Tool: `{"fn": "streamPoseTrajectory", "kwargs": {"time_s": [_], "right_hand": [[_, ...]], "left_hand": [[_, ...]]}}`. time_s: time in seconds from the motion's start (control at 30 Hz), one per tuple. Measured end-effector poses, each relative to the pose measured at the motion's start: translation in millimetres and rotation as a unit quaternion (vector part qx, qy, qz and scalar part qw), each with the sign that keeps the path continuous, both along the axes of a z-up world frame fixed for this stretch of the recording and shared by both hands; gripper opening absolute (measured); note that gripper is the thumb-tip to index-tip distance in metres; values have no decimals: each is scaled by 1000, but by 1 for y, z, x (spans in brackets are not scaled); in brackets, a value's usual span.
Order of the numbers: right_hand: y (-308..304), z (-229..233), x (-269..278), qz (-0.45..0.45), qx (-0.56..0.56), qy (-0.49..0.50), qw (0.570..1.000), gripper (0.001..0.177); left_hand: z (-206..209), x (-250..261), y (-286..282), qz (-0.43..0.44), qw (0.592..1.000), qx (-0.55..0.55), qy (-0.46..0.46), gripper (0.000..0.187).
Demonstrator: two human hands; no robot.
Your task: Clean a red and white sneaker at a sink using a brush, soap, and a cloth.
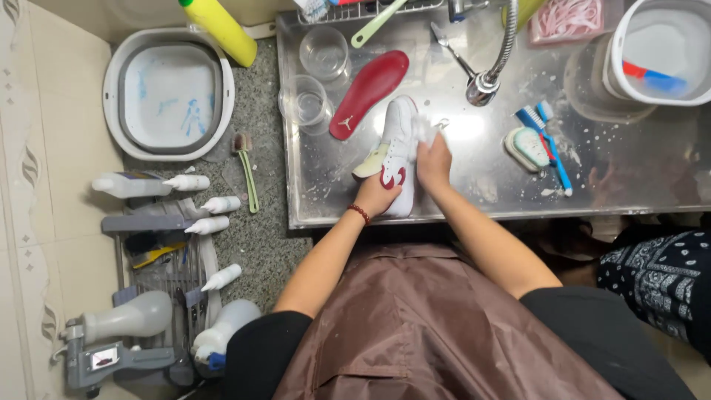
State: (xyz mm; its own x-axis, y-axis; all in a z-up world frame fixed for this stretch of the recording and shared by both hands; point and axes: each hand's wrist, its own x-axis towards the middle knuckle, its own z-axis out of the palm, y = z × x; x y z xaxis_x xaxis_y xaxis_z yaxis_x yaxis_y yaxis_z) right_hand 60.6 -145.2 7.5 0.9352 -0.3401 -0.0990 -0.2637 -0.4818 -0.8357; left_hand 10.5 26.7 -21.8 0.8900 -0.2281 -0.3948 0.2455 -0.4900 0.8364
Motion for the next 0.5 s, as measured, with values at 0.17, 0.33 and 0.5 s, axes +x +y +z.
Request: {"fn": "streamPoseTrajectory", "kwargs": {"time_s": [0.17,0.33,0.5], "right_hand": [[-9,-30,-17,62,-2,-51,997,26],[-20,-22,11,84,-21,-70,994,19],[-25,-40,-18,141,-19,-62,988,20]], "left_hand": [[5,-2,-2,42,998,-24,-26,49],[-5,-9,-7,58,997,-47,15,49],[-5,-14,-9,76,992,-70,-65,50]]}}
